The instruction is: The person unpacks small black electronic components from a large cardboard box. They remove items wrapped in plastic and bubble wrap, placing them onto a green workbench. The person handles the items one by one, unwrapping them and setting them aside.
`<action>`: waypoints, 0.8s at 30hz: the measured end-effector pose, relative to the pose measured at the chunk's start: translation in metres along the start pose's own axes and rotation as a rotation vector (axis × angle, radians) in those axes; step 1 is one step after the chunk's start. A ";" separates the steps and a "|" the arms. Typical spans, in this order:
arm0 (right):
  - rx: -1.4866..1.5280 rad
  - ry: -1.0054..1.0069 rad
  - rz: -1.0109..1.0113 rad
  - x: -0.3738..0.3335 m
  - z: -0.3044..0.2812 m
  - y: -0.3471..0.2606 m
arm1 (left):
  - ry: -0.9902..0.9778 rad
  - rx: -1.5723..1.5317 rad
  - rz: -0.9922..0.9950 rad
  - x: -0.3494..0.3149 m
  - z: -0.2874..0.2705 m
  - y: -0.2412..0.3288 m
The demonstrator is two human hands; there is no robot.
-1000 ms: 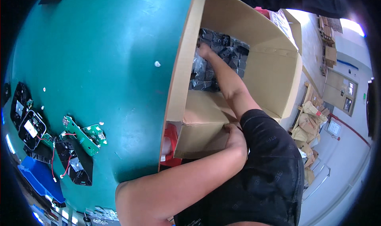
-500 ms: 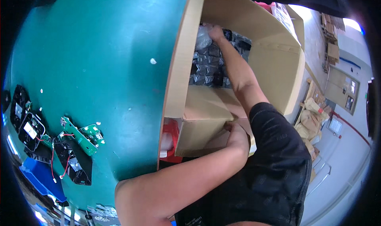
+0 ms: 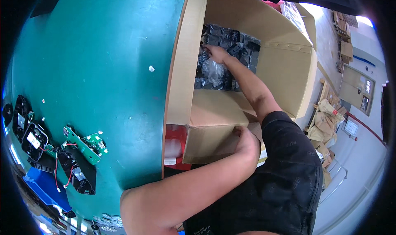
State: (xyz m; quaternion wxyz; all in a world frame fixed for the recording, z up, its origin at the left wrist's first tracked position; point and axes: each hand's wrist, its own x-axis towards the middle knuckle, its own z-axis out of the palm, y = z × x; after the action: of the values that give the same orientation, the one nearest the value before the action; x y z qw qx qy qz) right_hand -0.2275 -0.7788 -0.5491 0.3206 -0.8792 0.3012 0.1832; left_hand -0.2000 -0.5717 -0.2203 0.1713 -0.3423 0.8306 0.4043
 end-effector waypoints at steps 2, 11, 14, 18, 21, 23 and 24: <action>-0.121 -0.049 -0.193 0.008 0.004 0.002 | 0.007 -0.002 0.010 0.000 0.001 0.001; -0.367 -0.374 -0.029 0.042 0.058 0.018 | 0.045 0.011 0.039 -0.007 -0.003 -0.004; 0.040 -0.086 -0.054 0.037 0.019 -0.003 | 0.012 -0.042 0.031 -0.007 -0.006 -0.008; 1.264 0.323 0.028 0.020 -0.028 0.026 | 0.023 0.010 -0.018 0.008 0.007 0.004; 1.488 0.240 0.160 -0.002 -0.029 0.003 | 0.046 0.031 -0.064 0.010 0.012 0.005; 1.215 -0.059 0.108 -0.017 -0.001 0.020 | 0.068 0.040 -0.051 0.009 0.010 0.006; 1.046 -0.222 0.051 -0.022 0.016 0.019 | 0.072 0.022 -0.050 0.008 0.008 0.005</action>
State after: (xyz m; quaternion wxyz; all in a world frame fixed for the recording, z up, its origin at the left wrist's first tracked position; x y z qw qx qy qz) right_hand -0.2580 -0.7706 -0.5580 0.7412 -0.5699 0.3377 0.1085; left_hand -0.2095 -0.5665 -0.2273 0.1553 -0.3752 0.8319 0.3782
